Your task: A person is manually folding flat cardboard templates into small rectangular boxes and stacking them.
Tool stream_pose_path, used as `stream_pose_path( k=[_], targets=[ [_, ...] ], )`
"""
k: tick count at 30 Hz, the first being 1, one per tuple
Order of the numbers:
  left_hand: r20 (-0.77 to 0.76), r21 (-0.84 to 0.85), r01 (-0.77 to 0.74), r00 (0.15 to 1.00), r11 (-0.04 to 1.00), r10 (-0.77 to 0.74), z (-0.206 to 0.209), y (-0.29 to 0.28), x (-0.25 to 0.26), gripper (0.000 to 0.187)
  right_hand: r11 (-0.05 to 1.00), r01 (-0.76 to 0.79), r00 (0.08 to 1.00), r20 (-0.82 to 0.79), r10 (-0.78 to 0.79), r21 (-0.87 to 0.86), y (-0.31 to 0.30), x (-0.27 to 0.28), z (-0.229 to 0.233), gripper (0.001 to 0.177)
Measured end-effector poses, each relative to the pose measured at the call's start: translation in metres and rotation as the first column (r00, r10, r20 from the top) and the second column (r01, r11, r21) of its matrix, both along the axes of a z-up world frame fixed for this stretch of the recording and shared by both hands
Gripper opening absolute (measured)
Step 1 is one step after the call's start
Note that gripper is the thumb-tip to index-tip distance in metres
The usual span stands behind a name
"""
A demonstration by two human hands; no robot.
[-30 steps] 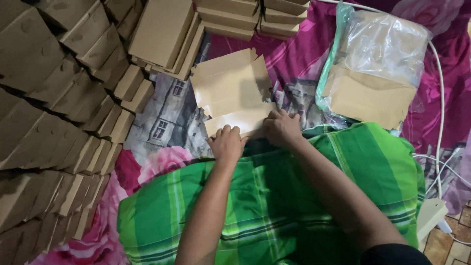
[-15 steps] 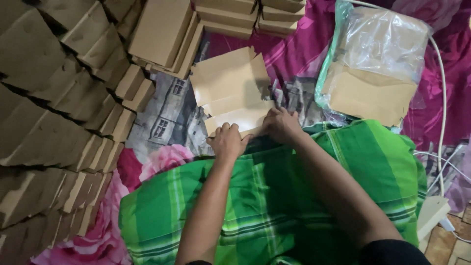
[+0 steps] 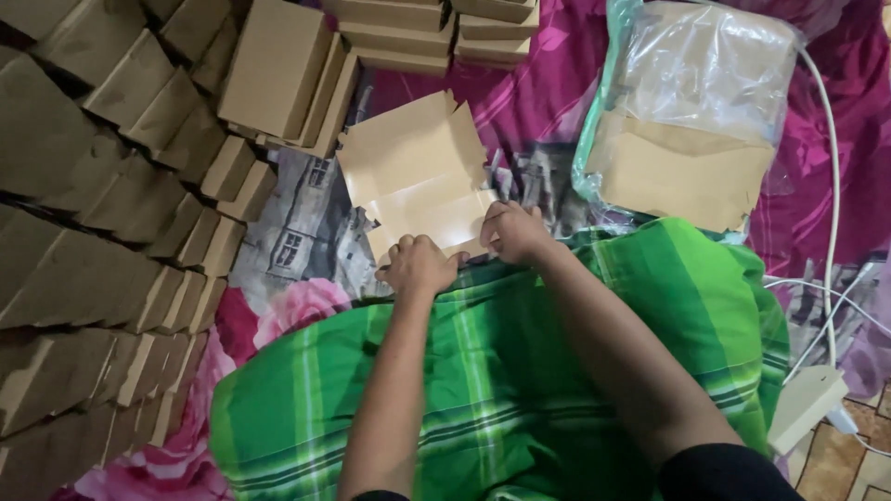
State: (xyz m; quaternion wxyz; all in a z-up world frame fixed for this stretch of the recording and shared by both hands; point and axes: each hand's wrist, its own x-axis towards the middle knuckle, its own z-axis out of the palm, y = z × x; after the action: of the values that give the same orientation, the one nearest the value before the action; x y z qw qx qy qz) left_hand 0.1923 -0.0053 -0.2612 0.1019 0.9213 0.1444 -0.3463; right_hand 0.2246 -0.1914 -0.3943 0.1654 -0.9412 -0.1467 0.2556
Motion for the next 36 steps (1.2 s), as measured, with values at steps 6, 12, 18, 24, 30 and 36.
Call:
stream_pose_path(
  k=[6,12,18,24,30,36],
  targets=[
    [-0.027,-0.022,-0.02,0.999,1.0,0.019,0.015,0.002,0.004,0.061,0.998,-0.003,1.0,0.008,0.002,0.055,-0.001,-0.003,0.018,0.01],
    [0.027,-0.059,0.018,1.0,0.998,-0.016,-0.019,0.035,0.001,0.04,1.0,0.003,1.0,0.006,-0.003,0.023,0.003,-0.004,0.023,0.008],
    [0.129,-0.124,0.05,0.991,0.991,-0.033,-0.041,0.055,0.001,0.03,1.0,-0.011,0.999,0.032,0.011,0.011,0.004,-0.002,0.018,0.01],
    [0.144,-0.142,0.055,0.989,0.988,-0.035,-0.062,0.085,0.002,0.027,1.0,-0.001,0.999,0.039,0.002,-0.015,0.004,-0.004,0.019,0.01],
    [0.089,-0.094,0.056,0.995,0.994,-0.048,-0.093,0.116,0.007,0.014,0.998,0.016,0.999,0.03,-0.014,-0.053,0.007,-0.003,0.021,0.012],
    [0.034,-0.198,0.206,0.979,0.958,-0.203,0.007,0.111,-0.001,0.013,0.996,-0.013,1.0,-0.026,0.01,-0.085,0.011,-0.006,0.049,0.036]
  ],
)
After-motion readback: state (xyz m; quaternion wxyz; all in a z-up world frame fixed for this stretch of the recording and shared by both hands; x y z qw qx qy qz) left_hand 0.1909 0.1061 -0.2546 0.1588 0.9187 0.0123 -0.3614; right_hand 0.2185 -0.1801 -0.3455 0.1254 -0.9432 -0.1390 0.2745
